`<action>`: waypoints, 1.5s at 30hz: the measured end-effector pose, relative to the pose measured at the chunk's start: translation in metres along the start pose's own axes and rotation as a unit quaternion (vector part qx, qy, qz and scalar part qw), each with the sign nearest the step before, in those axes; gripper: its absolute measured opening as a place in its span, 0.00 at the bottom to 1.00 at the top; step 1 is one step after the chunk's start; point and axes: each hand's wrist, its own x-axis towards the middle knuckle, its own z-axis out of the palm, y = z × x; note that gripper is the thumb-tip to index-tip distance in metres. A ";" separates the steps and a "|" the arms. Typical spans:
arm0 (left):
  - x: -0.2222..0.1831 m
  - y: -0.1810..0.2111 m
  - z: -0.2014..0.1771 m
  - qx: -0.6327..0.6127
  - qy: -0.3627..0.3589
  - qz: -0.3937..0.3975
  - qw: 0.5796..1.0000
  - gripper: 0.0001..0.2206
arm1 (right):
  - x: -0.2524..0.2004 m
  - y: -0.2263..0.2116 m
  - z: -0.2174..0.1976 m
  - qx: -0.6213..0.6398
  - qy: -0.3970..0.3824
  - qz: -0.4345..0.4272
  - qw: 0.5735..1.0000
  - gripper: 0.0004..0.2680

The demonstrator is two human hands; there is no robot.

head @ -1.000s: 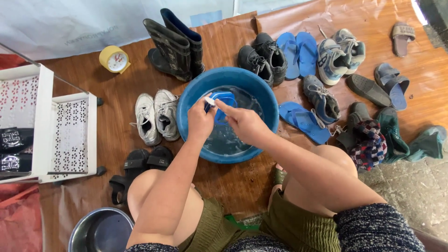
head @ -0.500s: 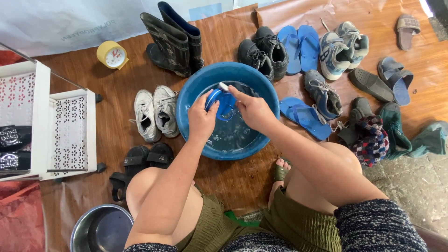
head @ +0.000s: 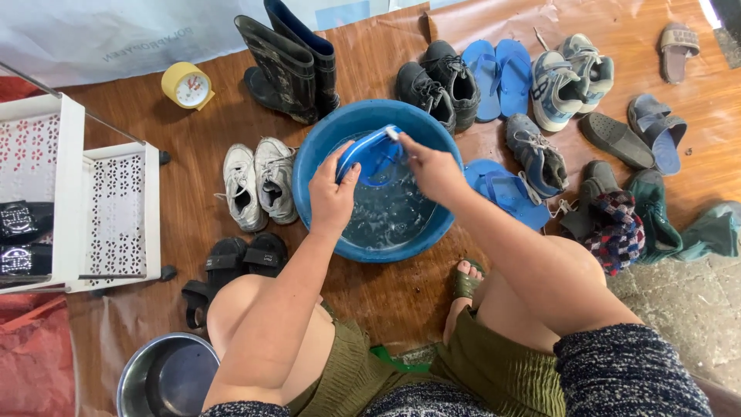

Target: Cleaning a blue flip-flop by scrubbing it with a toothbrush in a basin of soapy water.

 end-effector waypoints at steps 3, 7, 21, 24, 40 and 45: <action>-0.001 0.002 -0.002 -0.002 -0.002 0.005 1.000 0.18 | 0.020 0.025 0.005 -0.052 0.003 0.029 0.998 0.20; 0.004 -0.012 -0.006 -0.016 -0.003 -0.021 1.000 0.18 | 0.000 -0.005 -0.006 -0.031 0.014 0.030 0.999 0.20; 0.006 0.007 -0.015 0.015 -0.028 0.079 0.996 0.17 | -0.010 -0.021 -0.015 0.061 0.079 -0.060 0.993 0.22; 0.008 0.001 -0.013 0.004 -0.028 0.091 0.995 0.17 | -0.030 -0.042 -0.012 0.128 0.073 -0.118 0.982 0.22; -0.005 0.017 -0.015 -0.057 -0.043 0.092 0.993 0.15 | 0.024 0.026 -0.020 0.055 0.026 0.025 0.998 0.19; -0.002 0.014 -0.022 -0.141 -0.058 0.058 0.987 0.16 | 0.041 0.031 -0.037 0.289 -0.098 0.131 0.943 0.24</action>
